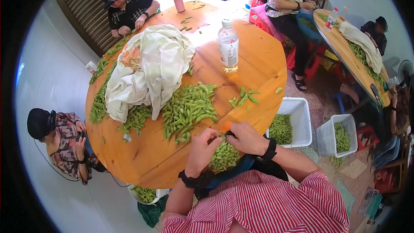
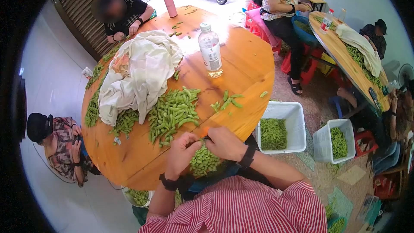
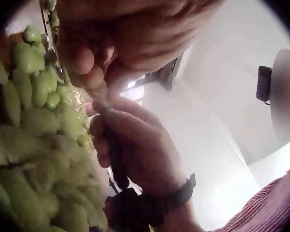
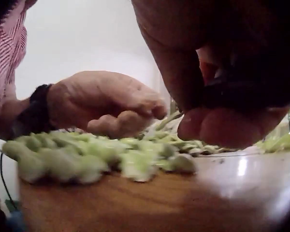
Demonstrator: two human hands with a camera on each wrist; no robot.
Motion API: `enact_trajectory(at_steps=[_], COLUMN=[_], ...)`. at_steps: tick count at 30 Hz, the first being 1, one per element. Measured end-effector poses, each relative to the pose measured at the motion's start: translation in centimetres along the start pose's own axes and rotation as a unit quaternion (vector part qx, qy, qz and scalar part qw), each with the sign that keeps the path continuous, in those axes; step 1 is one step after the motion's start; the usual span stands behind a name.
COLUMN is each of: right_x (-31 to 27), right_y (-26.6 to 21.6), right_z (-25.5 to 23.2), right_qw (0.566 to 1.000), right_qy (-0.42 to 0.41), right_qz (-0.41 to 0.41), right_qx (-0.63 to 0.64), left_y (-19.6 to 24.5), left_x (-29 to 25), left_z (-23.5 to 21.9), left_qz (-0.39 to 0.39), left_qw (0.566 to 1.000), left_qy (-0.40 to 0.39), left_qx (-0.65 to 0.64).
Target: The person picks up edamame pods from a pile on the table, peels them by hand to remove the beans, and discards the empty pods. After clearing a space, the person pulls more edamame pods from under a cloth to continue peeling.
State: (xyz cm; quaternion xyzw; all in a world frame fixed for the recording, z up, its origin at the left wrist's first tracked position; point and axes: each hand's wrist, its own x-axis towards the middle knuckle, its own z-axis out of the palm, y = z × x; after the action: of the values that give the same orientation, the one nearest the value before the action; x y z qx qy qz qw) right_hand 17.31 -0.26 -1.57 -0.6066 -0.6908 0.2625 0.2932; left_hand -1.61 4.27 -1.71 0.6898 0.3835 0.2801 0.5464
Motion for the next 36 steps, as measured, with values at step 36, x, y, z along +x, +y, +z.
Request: enact_trajectory(at_steps=[36], right_x=[0.1], right_y=[-0.8], right_z=[-0.3], right_qw=[0.927], right_qy=[-0.07], right_qz=[0.147], right_qx=[0.339], left_y=[1.8], left_x=[-0.4], left_z=[0.3], left_qz=[-0.071], left_qw=[0.982], left_qy=[0.054], left_qx=[-0.165])
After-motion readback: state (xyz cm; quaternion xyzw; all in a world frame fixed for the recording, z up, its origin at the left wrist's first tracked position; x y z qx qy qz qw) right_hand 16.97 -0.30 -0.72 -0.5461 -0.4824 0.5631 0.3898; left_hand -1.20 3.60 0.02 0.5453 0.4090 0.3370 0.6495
